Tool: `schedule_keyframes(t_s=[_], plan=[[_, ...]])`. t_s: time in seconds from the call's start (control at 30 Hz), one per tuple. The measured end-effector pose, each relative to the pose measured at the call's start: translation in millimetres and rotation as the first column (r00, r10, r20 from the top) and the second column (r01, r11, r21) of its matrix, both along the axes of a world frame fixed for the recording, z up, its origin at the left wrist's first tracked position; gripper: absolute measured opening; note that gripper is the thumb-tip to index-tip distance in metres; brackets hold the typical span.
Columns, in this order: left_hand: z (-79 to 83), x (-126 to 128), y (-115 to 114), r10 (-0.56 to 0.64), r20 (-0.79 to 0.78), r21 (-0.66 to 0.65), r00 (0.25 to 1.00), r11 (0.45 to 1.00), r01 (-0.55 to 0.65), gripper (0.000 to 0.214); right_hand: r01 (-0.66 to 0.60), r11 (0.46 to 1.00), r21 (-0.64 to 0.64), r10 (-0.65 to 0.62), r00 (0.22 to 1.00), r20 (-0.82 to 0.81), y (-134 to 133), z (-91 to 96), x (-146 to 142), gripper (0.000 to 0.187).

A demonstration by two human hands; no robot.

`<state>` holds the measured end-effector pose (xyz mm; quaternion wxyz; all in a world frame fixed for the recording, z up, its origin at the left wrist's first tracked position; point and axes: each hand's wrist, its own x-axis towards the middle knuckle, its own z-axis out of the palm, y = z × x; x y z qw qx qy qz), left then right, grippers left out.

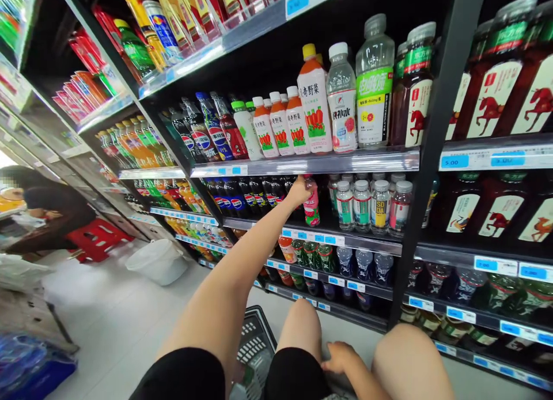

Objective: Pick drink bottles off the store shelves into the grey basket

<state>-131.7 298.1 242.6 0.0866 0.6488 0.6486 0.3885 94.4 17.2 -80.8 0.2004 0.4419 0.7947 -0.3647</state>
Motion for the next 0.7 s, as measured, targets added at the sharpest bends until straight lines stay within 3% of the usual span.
schedule_keyframes(t_s=[0.17,0.27,0.37,0.43,0.5,0.57,0.63,0.67,0.7], plan=[[-12.7,-3,-12,0.06,0.046,0.134,0.997,0.989,-0.066,0.065,0.064,0.996,0.068,-0.057,0.994,-0.098,6,0.7,-2,0.055],[-28.9,-4,-33,0.009,0.083,0.19,0.997,0.981,-0.025,0.075,0.133,0.988,0.08,-0.116,0.976,-0.185,5,-0.9,-2,0.057],[-61.0,-6,-76,-0.025,0.057,0.207,0.998,0.978,0.012,0.079,0.22,0.967,0.125,-0.19,0.958,-0.216,10,7.0,1,0.058],[-101.7,-5,-120,0.047,0.07,0.123,0.996,0.991,-0.056,0.073,0.322,0.917,0.235,-0.258,0.928,-0.268,22,25.5,7,0.057],[-159.8,-4,-172,0.119,0.062,-0.056,0.991,0.992,-0.116,0.068,0.463,0.784,0.413,-0.298,0.865,-0.404,45,58.8,14,0.052],[-227.0,-3,-225,0.184,-0.036,-0.302,0.982,0.935,-0.186,0.066,0.581,0.563,0.588,-0.217,0.79,-0.574,76,106.3,20,0.049],[-287.6,-2,-269,0.284,-0.172,-0.589,0.943,0.738,-0.33,0.075,0.671,0.286,0.685,-0.117,0.733,-0.67,111,161.7,22,0.047],[-310.8,-2,-285,0.308,-0.211,-0.681,0.928,0.635,-0.366,0.078,0.688,0.156,0.708,-0.077,0.724,-0.686,128,189.2,21,0.049],[-327.8,-2,-295,0.298,-0.226,-0.735,0.927,0.572,-0.363,0.079,0.685,0.053,0.727,-0.05,0.729,-0.683,145,214.8,17,0.052]])
